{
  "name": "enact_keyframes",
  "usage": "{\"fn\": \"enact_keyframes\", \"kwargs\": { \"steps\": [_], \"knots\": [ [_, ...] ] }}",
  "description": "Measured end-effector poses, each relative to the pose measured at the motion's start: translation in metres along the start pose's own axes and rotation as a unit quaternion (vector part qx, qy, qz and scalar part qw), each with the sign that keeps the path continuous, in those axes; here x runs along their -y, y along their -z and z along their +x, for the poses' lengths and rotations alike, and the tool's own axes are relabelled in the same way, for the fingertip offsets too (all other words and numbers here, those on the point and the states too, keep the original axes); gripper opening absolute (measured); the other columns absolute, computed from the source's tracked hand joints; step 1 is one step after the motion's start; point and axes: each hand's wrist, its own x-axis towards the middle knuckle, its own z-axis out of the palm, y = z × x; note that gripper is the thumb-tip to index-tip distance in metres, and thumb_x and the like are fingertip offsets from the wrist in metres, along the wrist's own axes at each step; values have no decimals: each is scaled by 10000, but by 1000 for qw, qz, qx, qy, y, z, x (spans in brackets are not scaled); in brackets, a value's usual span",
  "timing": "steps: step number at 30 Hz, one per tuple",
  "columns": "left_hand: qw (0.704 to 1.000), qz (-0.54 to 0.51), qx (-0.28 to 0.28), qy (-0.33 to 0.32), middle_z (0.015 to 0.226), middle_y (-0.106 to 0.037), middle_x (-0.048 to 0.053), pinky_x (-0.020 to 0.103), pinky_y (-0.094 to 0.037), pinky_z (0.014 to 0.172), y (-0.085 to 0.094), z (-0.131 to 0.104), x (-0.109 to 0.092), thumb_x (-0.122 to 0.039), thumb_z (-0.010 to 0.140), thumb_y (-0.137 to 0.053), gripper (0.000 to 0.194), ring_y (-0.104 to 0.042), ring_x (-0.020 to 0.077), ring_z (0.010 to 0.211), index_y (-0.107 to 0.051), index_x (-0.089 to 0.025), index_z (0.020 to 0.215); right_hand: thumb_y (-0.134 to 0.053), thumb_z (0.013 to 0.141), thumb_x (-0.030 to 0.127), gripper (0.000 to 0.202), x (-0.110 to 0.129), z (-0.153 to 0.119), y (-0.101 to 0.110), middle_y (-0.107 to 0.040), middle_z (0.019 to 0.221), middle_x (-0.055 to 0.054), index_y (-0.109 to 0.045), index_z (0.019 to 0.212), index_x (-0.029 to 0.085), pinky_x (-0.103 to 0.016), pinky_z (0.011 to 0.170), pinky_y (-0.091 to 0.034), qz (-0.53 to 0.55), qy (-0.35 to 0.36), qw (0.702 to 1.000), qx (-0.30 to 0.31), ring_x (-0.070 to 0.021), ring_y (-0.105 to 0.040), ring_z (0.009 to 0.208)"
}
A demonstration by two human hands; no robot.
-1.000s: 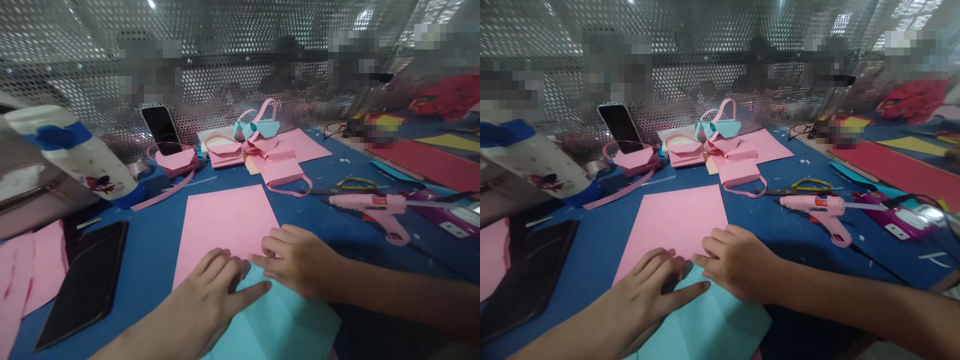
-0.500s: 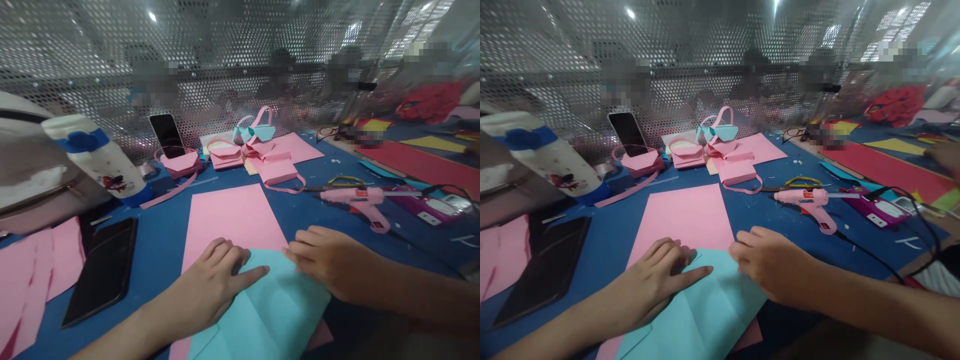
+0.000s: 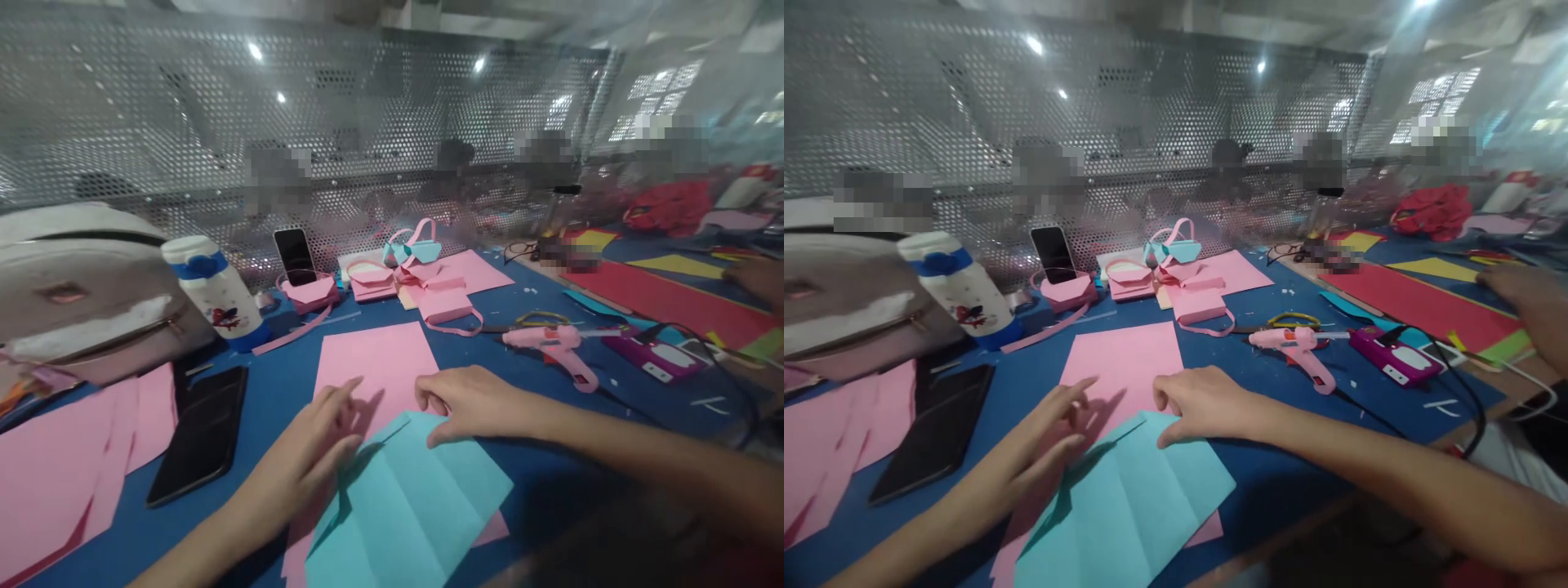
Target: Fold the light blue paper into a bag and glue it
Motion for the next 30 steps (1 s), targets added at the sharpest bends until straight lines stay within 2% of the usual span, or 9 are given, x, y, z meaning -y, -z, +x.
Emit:
{"fn": "enact_keyframes", "kwargs": {
  "steps": [3, 6, 9, 11, 13, 15, 19, 23, 30],
  "knots": [
    [993, -56, -1, 104, 960, -650, 34, 297, -518, 771, 9, -21, 5, -334, 950, -504, 307, -621, 198, 842, -534, -213, 1230, -750, 755, 373, 274, -6, 1, 1, -512, 665, 69, -541, 753, 196, -227, 534, -231, 64, 12, 997, 29, -109, -476, 618],
    [981, -105, 4, 161, 786, -644, -4, 261, -506, 678, 14, -32, 2, -374, 879, -587, 252, -602, 184, 724, -598, -207, 1067, -707, 788, 315, 314, -15, 7, -1, -393, 621, 78, -456, 657, 179, -229, 557, -228, 177, 58, 982, 7, -91, -379, 600],
    [969, -149, -12, 199, 802, -633, -2, 241, -482, 681, 15, -28, -3, -404, 840, -627, 235, -586, 181, 751, -636, -202, 961, -659, 811, 307, 308, -22, 14, -3, -356, 642, 70, -428, 654, 177, -228, 581, -247, 281, 86, 955, -36, -99, -346, 633],
    [952, -216, 0, 216, 801, -621, 2, 235, -466, 673, 14, -18, -4, -450, 830, -638, 274, -573, 174, 747, -639, -180, 882, -634, 822, 330, 306, -26, 17, -4, -346, 651, 65, -424, 658, 179, -227, 587, -258, 307, 84, 947, -52, -105, -349, 641],
    [930, -292, 18, 224, 705, -568, -22, 213, -428, 602, 11, -8, -2, -487, 817, -654, 332, -522, 136, 640, -623, -160, 868, -624, 821, 352, 302, -28, 16, -4, -349, 652, 62, -433, 665, 179, -226, 585, -265, 321, 76, 942, -62, -107, -361, 635],
    [919, -323, 19, 225, 592, -450, -70, 182, -334, 509, 7, 2, 2, -493, 807, -671, 362, -397, 89, 519, -610, -147, 893, -626, 814, 367, 275, -29, 13, -3, -400, 658, 55, -474, 696, 170, -225, 584, -286, 340, 67, 936, -64, -111, -397, 629],
    [938, -275, 3, 211, 533, -236, -118, 188, -150, 459, 1, 18, 4, -452, 784, -704, 350, -190, 67, 484, -597, -134, 881, -633, 803, 373, 243, -31, 5, 1, -558, 753, 3, -592, 841, 137, -230, 612, -353, 373, 48, 924, -68, -146, -501, 692],
    [948, -258, 13, 187, 541, -253, -109, 196, -160, 462, -1, 28, -2, -432, 779, -686, 307, -210, 75, 493, -583, -149, 836, -656, 778, 403, 277, -34, 1, 2, -566, 744, -9, -609, 817, 132, -214, 552, -325, 389, 22, 917, -89, -147, -496, 677],
    [954, -246, 13, 172, 551, -287, -90, 199, -192, 454, -1, 34, -6, -439, 755, -655, 306, -243, 85, 511, -503, -180, 694, -733, 686, 537, 428, -41, 3, 1, -420, 569, 58, -528, 674, 161, -208, 483, -223, 409, 2, 909, -83, -82, -331, 510]
  ]
}}
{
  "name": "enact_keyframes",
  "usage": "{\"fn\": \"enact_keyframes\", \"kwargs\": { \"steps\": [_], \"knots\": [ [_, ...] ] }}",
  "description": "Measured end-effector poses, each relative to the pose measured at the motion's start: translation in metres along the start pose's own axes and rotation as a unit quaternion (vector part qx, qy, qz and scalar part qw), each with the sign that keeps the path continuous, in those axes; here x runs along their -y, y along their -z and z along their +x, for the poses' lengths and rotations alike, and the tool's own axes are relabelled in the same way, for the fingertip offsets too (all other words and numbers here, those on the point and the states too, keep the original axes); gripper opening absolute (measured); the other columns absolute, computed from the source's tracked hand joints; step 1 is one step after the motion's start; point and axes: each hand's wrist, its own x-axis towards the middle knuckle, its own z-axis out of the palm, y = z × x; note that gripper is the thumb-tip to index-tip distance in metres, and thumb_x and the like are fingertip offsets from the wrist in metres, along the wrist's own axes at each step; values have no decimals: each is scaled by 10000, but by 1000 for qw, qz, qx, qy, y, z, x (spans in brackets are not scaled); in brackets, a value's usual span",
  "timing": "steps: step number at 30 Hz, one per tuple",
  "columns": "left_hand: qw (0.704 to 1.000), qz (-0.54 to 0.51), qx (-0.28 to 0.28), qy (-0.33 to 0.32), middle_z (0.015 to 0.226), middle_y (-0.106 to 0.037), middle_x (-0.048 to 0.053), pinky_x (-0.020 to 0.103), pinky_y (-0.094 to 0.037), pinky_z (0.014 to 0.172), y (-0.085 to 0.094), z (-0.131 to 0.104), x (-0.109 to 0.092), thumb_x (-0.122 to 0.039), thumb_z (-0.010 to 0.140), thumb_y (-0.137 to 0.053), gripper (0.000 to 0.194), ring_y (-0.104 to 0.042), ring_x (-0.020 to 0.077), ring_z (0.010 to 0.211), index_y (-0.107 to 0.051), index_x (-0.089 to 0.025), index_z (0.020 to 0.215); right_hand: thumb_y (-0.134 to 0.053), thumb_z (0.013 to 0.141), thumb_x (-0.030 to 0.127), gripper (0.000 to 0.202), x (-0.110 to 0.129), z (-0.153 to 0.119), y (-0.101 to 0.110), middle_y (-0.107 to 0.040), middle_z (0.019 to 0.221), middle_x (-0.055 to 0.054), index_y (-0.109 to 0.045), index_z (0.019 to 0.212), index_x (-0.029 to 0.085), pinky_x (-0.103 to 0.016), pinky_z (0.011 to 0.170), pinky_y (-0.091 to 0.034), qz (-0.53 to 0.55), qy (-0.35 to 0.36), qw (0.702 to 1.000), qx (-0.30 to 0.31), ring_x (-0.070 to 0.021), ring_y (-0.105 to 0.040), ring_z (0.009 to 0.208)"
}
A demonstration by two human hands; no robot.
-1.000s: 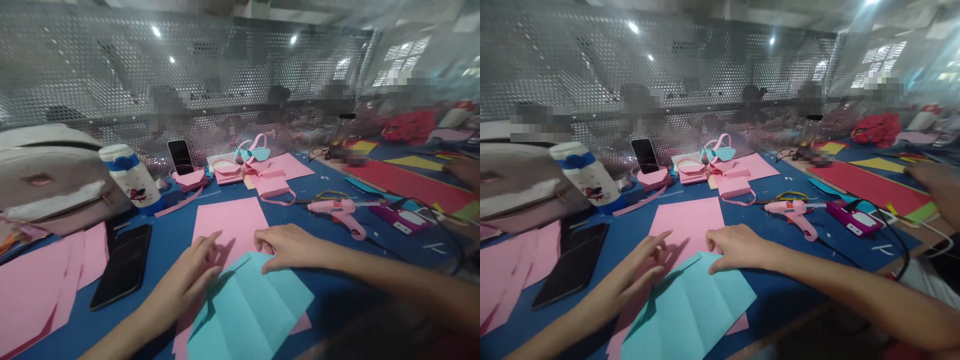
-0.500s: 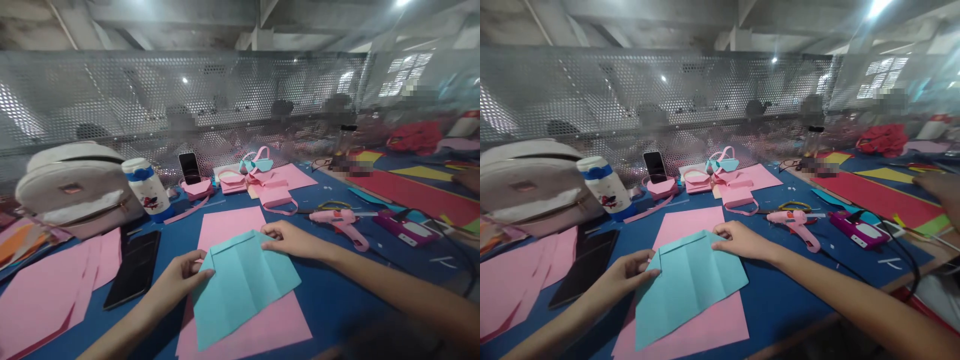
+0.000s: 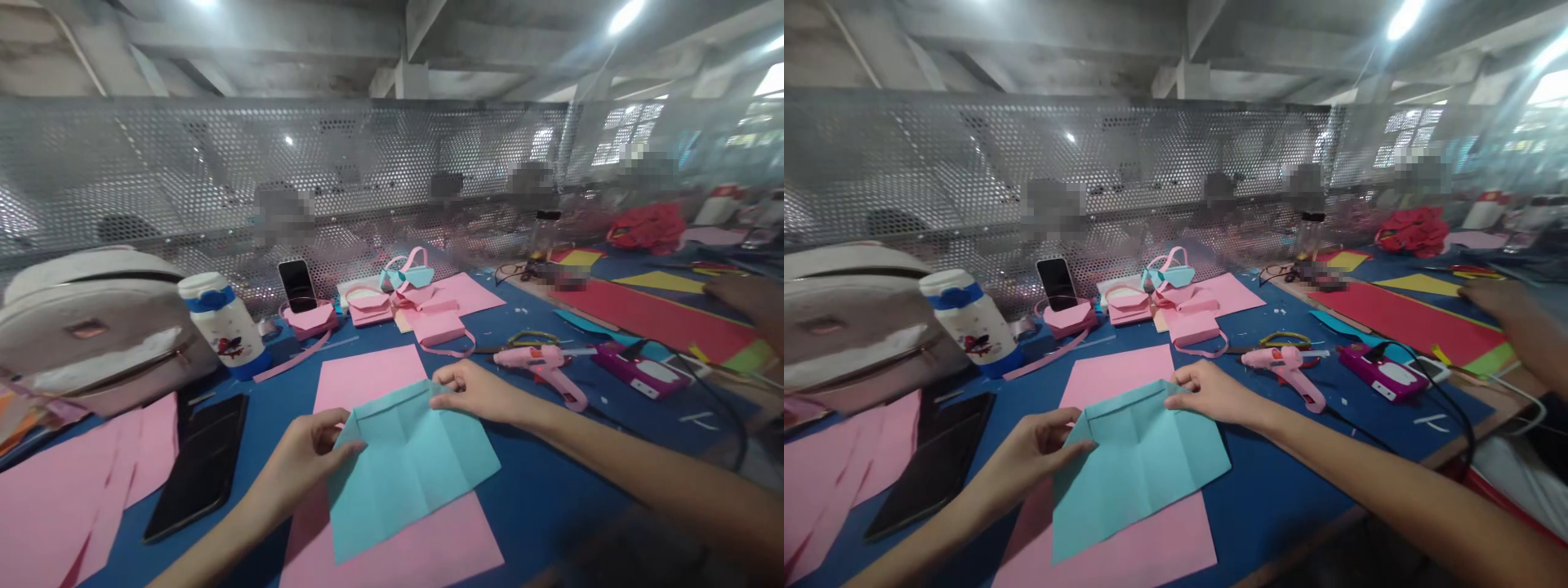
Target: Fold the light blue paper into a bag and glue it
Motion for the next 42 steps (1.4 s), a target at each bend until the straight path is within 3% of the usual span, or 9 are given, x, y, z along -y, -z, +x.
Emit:
{"fn": "enact_keyframes", "kwargs": {
  "steps": [8, 11, 14, 21, 24, 27, 34, 39, 42],
  "knots": [
    [998, 67, -13, -6, 548, -225, -93, 218, -159, 456, 3, -5, 5, -396, 767, -625, 288, -203, 88, 513, -463, -191, 646, -706, 722, 580, 459, -3, 1, -5, -350, 558, 68, -550, 684, 151, -221, 487, -181, -6, 10, 1000, -11, -79, -284, 517],
    [998, 49, 35, 0, 576, -369, -72, 207, -228, 465, 3, -3, 4, -386, 773, -626, 238, -307, 97, 520, -573, -155, 785, -666, 768, 584, 441, -2, 4, -8, -370, 551, 72, -570, 794, 155, -221, 495, -189, -6, 23, 999, -39, -88, -298, 523],
    [998, 2, 58, 0, 695, -500, -17, 214, -323, 527, 2, 2, 3, -469, 800, -594, 331, -418, 123, 598, -583, -143, 856, -656, 782, 571, 422, 0, 7, -10, -351, 524, 82, -531, 749, 169, -220, 486, -183, -6, 25, 999, -40, -82, -278, 499],
    [999, 13, 36, 8, 569, -232, -74, 229, -178, 456, 2, 13, 12, -668, 849, -424, 529, -207, 96, 512, -367, -208, 595, -658, 781, 546, 400, 0, 13, -14, -366, 523, 87, -531, 758, 168, -206, 472, -195, 5, 21, 1000, -1, -76, -280, 487],
    [999, 30, 40, 0, 572, -225, -70, 236, -171, 456, 4, 14, 11, -661, 854, -420, 523, -205, 99, 513, -383, -205, 601, -651, 788, 536, 396, 0, 18, -16, -426, 554, 71, -579, 848, 151, -211, 488, -204, 10, 24, 999, -28, -84, -313, 511],
    [998, 44, 43, -8, 585, -237, -60, 240, -188, 468, 4, 12, 9, -625, 873, -407, 506, -219, 104, 527, -404, -195, 606, -692, 752, 486, 360, -1, 24, -16, -470, 563, 52, -575, 769, 146, -217, 503, -215, 15, 19, 999, -33, -85, -346, 523],
    [996, 65, 42, -33, 607, -252, -46, 246, -208, 493, 5, 7, 15, -537, 904, -385, 456, -236, 113, 554, -403, -190, 609, -714, 708, 433, 332, -3, 33, -19, -401, 501, 80, -516, 688, 168, -212, 478, -207, 50, -7, 999, 13, -74, -315, 475],
    [995, 72, 58, -45, 586, -249, -48, 245, -203, 482, 9, 7, 18, -472, 915, -367, 426, -234, 111, 535, -398, -195, 593, -665, 765, 463, 333, -3, 37, -21, -415, 515, 69, -527, 696, 168, -210, 454, -250, 63, -29, 996, 60, -80, -345, 455],
    [996, 55, 67, -33, 579, -242, -50, 244, -204, 476, 10, 11, 22, -465, 917, -371, 425, -231, 110, 529, -363, -203, 582, -656, 803, 453, 333, -7, 37, -22, -411, 535, 63, -536, 695, 161, -213, 471, -240, 46, -17, 998, 51, -79, -342, 480]
  ]
}}
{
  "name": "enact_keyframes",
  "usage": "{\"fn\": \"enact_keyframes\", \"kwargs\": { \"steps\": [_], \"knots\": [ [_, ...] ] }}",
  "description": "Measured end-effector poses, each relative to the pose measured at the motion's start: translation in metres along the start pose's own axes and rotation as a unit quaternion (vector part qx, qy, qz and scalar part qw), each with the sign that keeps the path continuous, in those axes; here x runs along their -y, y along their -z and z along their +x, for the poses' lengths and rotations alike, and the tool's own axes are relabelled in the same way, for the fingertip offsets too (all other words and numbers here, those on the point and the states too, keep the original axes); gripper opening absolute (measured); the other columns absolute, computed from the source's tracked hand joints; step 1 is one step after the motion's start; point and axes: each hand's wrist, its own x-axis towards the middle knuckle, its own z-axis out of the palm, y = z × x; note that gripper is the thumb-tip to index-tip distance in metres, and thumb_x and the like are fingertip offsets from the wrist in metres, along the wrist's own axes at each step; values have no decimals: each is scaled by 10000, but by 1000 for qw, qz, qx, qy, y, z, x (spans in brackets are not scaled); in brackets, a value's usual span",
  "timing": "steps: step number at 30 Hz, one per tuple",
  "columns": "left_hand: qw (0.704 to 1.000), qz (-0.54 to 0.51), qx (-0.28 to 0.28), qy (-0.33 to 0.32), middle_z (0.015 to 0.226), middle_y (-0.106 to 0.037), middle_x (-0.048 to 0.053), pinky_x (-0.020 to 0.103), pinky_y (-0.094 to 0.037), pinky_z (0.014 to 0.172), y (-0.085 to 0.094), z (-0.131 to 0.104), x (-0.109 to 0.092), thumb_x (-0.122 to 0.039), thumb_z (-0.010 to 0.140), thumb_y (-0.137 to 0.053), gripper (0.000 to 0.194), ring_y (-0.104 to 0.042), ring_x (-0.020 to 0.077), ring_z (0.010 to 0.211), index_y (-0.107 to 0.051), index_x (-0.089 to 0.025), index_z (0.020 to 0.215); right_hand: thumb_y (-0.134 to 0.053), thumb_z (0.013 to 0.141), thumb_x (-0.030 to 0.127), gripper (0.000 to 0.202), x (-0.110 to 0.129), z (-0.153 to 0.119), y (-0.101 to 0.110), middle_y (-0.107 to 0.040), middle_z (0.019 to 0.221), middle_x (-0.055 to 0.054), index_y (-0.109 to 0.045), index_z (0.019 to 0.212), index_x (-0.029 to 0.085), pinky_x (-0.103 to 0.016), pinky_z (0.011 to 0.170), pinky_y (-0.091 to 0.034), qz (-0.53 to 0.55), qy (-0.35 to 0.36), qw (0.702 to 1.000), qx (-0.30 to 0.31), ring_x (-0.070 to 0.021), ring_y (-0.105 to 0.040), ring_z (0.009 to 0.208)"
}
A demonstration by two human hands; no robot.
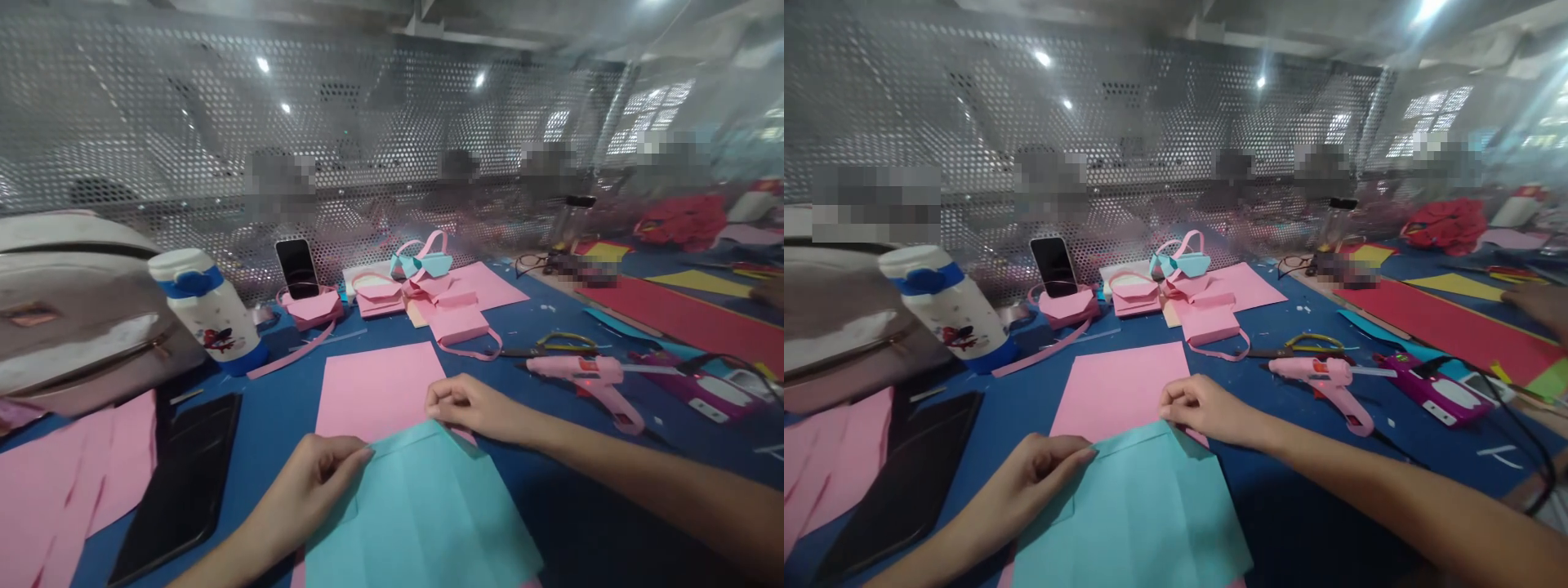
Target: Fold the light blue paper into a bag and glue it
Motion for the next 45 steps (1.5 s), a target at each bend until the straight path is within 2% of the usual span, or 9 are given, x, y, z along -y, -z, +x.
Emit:
{"fn": "enact_keyframes", "kwargs": {
  "steps": [5, 8, 12, 16, 22, 29, 36, 45],
  "knots": [
    [997, -57, 14, 45, 573, -243, -52, 246, -188, 456, 0, 4, 9, -536, 905, -384, 461, -215, 107, 516, -354, -209, 582, -538, 896, 541, 410, -12, -3, -1, -414, 623, 42, -552, 742, 162, -224, 488, -254, -6, 20, 999, -31, -95, -359, 538],
    [996, -67, 12, 49, 560, -240, -53, 250, -182, 452, -2, 4, 13, -551, 908, -388, 481, -209, 104, 502, -358, -208, 571, -495, 933, 505, 383, -14, -7, -2, -425, 648, 35, -568, 782, 161, -227, 517, -259, -11, 32, 999, -34, -101, -359, 576],
    [997, -65, 3, 43, 559, -228, -54, 249, -184, 451, -2, 3, 15, -526, 922, -378, 478, -211, 104, 499, -340, -210, 565, -577, 879, 371, 231, -12, -9, -6, -432, 619, 45, -557, 776, 165, -231, 527, -249, -24, 18, 999, -44, -99, -349, 571],
    [998, -58, 5, 33, 545, -217, -59, 246, -180, 438, -1, 4, 15, -503, 932, -373, 470, -201, 100, 481, -337, -210, 566, -625, 806, 334, 187, -11, -8, -10, -465, 648, 33, -556, 768, 164, -229, 528, -269, -6, 1, 998, -59, -102, -374, 580],
    [999, -40, 13, 26, 547, -238, -54, 246, -189, 446, -2, 3, 14, -486, 936, -370, 461, -216, 101, 484, -386, -199, 576, -554, 848, 377, 279, -9, -7, -14, -379, 613, 41, -481, 667, 177, -241, 525, -248, -1, 19, 998, -60, -107, -326, 580],
    [998, -58, 24, 31, 574, -253, -45, 249, -198, 462, -2, 3, 11, -514, 925, -385, 464, -229, 108, 513, -384, -200, 584, -511, 891, 283, 277, -12, -12, -18, -323, 568, 60, -399, 653, 199, -254, 509, -218, -83, 65, 991, -82, -105, -294, 542],
    [996, -79, 29, 43, 578, -253, -46, 247, -186, 457, -1, 4, 14, -545, 925, -393, 484, -214, 107, 516, -419, -192, 595, -510, 908, 320, 306, -14, -11, -19, -317, 564, 63, -408, 647, 195, -252, 505, -216, -78, 56, 991, -93, -100, -288, 536],
    [996, -71, 35, 26, 579, -281, -41, 241, -202, 468, -1, 4, 19, -514, 941, -400, 481, -246, 107, 519, -478, -175, 610, -446, 932, 278, 411, -11, -12, -18, -235, 547, 62, -252, 579, 197, -268, 510, -203, -125, 71, 987, -71, -90, -256, 520]
  ]
}}
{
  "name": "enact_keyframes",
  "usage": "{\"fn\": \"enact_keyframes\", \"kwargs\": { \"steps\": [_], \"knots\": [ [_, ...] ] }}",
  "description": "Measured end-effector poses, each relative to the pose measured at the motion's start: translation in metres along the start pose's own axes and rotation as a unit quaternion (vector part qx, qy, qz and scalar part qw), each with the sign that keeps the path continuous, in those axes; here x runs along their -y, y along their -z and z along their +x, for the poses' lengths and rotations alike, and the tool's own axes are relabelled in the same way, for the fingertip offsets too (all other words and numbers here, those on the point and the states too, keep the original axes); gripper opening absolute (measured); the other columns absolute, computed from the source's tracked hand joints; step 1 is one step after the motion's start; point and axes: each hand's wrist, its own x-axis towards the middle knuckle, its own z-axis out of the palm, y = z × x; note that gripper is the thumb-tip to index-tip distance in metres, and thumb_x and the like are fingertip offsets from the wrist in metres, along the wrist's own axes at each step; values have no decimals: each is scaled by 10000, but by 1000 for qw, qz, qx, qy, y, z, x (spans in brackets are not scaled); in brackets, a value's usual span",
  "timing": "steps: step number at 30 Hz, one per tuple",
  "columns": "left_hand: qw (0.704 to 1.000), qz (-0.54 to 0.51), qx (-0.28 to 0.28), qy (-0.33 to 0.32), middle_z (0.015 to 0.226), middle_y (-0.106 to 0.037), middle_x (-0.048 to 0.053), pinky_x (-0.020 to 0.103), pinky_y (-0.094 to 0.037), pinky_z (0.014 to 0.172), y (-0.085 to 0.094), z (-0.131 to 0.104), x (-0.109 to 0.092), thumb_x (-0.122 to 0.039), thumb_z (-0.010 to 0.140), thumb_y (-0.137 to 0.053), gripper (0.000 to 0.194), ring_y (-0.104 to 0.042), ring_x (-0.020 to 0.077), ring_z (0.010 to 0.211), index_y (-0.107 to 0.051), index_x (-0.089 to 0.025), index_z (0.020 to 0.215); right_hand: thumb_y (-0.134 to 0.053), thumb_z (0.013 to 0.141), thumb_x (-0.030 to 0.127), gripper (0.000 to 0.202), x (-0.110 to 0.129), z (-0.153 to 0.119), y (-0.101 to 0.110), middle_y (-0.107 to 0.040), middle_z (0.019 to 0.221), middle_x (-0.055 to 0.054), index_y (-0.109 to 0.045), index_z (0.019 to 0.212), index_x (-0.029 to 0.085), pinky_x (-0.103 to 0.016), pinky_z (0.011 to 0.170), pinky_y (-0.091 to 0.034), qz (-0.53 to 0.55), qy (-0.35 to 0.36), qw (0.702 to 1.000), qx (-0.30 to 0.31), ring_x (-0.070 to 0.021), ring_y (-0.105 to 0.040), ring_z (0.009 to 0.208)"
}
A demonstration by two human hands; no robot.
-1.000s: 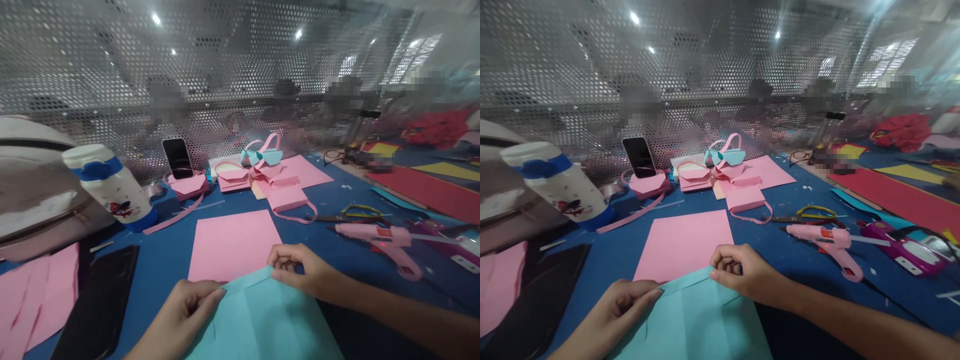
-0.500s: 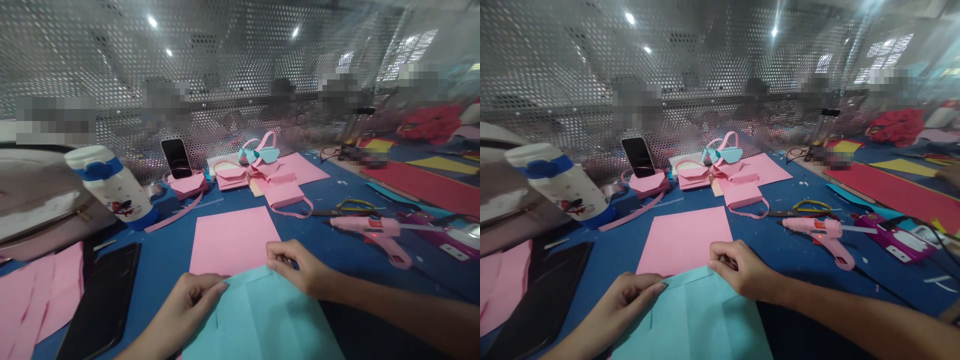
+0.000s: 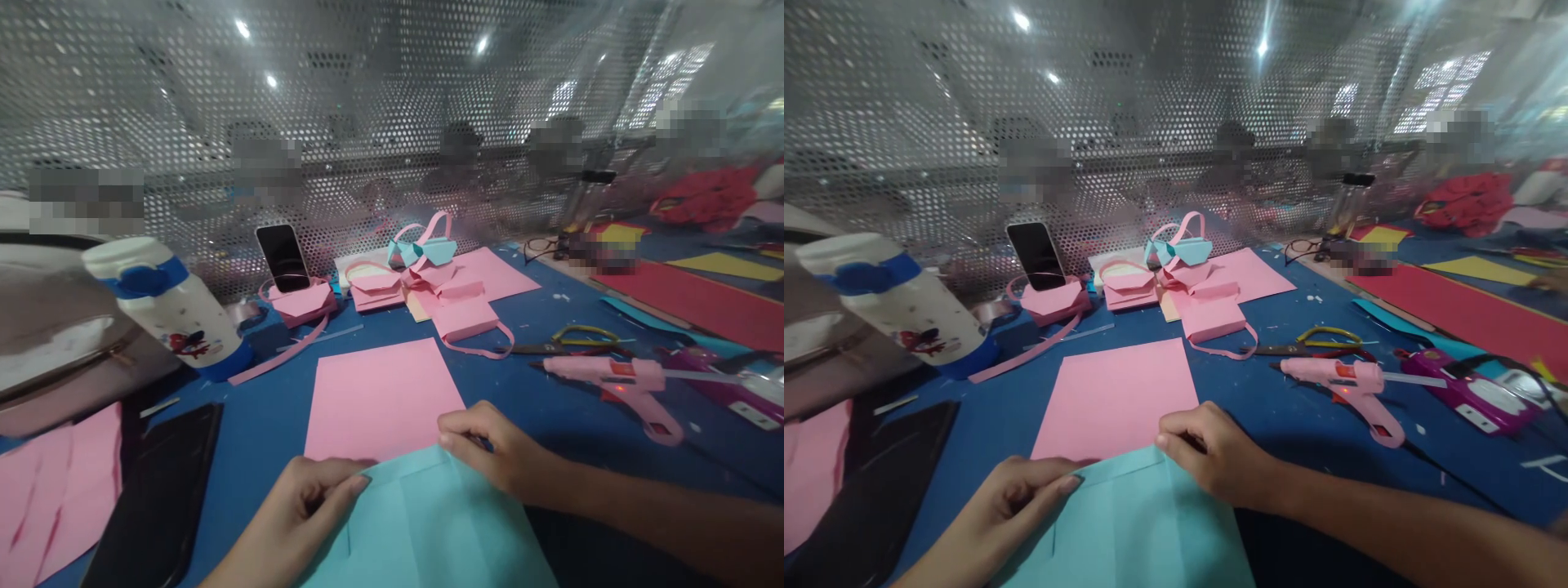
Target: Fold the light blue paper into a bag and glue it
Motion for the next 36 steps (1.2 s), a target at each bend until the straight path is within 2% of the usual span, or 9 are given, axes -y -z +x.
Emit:
{"fn": "enact_keyframes", "kwargs": {
  "steps": [7, 11, 14, 18, 21, 25, 31, 33, 36],
  "knots": [
    [1000, -1, 4, -25, 572, -307, -43, 230, -212, 457, 0, 0, 2, -450, 966, -392, 453, -257, 96, 498, -519, -165, 637, -447, 934, 312, 472, -4, 0, -3, -151, 536, 63, -179, 562, 200, -282, 489, -165, 0, -12, 1000, -17, -83, -196, 488],
    [1000, -4, -2, -24, 561, -259, -51, 233, -195, 448, 1, 0, 0, -440, 959, -405, 441, -225, 95, 493, -471, -175, 613, -459, 926, 313, 459, -5, 0, -3, -180, 547, 60, -194, 568, 201, -279, 490, -165, 20, -21, 999, -30, -88, -202, 509],
    [1000, -6, -8, -15, 557, -242, -53, 238, -181, 439, 0, 0, -2, -451, 952, -406, 447, -209, 95, 489, -432, -184, 595, -458, 919, 285, 407, -4, 0, -2, -234, 555, 57, -264, 572, 196, -270, 502, -189, 19, -17, 999, -36, -92, -244, 527],
    [1000, 4, -9, -13, 556, -236, -53, 241, -175, 440, 0, 0, -2, -471, 949, -403, 462, -207, 95, 490, -412, -186, 585, -452, 887, 231, 260, -2, -1, -2, -396, 583, 41, -467, 632, 185, -248, 519, -254, 55, -31, 997, -46, -104, -353, 560],
    [1000, 0, -3, -4, 562, -246, -51, 240, -171, 439, -1, -1, -1, -491, 951, -397, 474, -208, 95, 490, -454, -178, 600, -508, 850, 222, 185, -2, -2, -4, -394, 560, 54, -511, 669, 185, -240, 499, -249, 77, -30, 995, -49, -97, -336, 523],
    [1000, -5, 3, -12, 580, -301, -41, 231, -193, 452, 0, 0, 0, -489, 960, -400, 482, -247, 99, 510, -566, -150, 661, -540, 843, 232, 199, -1, -2, -5, -368, 542, 67, -482, 657, 190, -239, 488, -240, 77, -28, 996, -44, -90, -316, 505],
    [1000, -3, 10, -23, 584, -304, -45, 213, -208, 458, 1, 1, -2, -459, 974, -397, 486, -252, 95, 517, -628, -125, 708, -463, 914, 283, 404, -3, 0, -3, -216, 550, 69, -258, 576, 200, -260, 498, -186, 17, -5, 999, -35, -87, -234, 521],
    [1000, -7, 12, -24, 593, -321, -42, 213, -214, 460, 0, 1, -2, -447, 975, -400, 471, -258, 96, 522, -660, -117, 762, -463, 913, 273, 401, -2, 1, -2, -210, 548, 69, -259, 576, 198, -262, 500, -185, 3, -5, 999, -33, -87, -236, 519],
    [1000, -2, 7, -28, 582, -302, -45, 218, -200, 452, 0, 1, -1, -434, 977, -395, 480, -243, 95, 510, -680, -106, 771, -447, 912, 241, 337, 0, 2, -1, -288, 555, 65, -368, 589, 187, -249, 509, -214, 2, -27, 1000, -17, -88, -286, 535]
  ]
}}
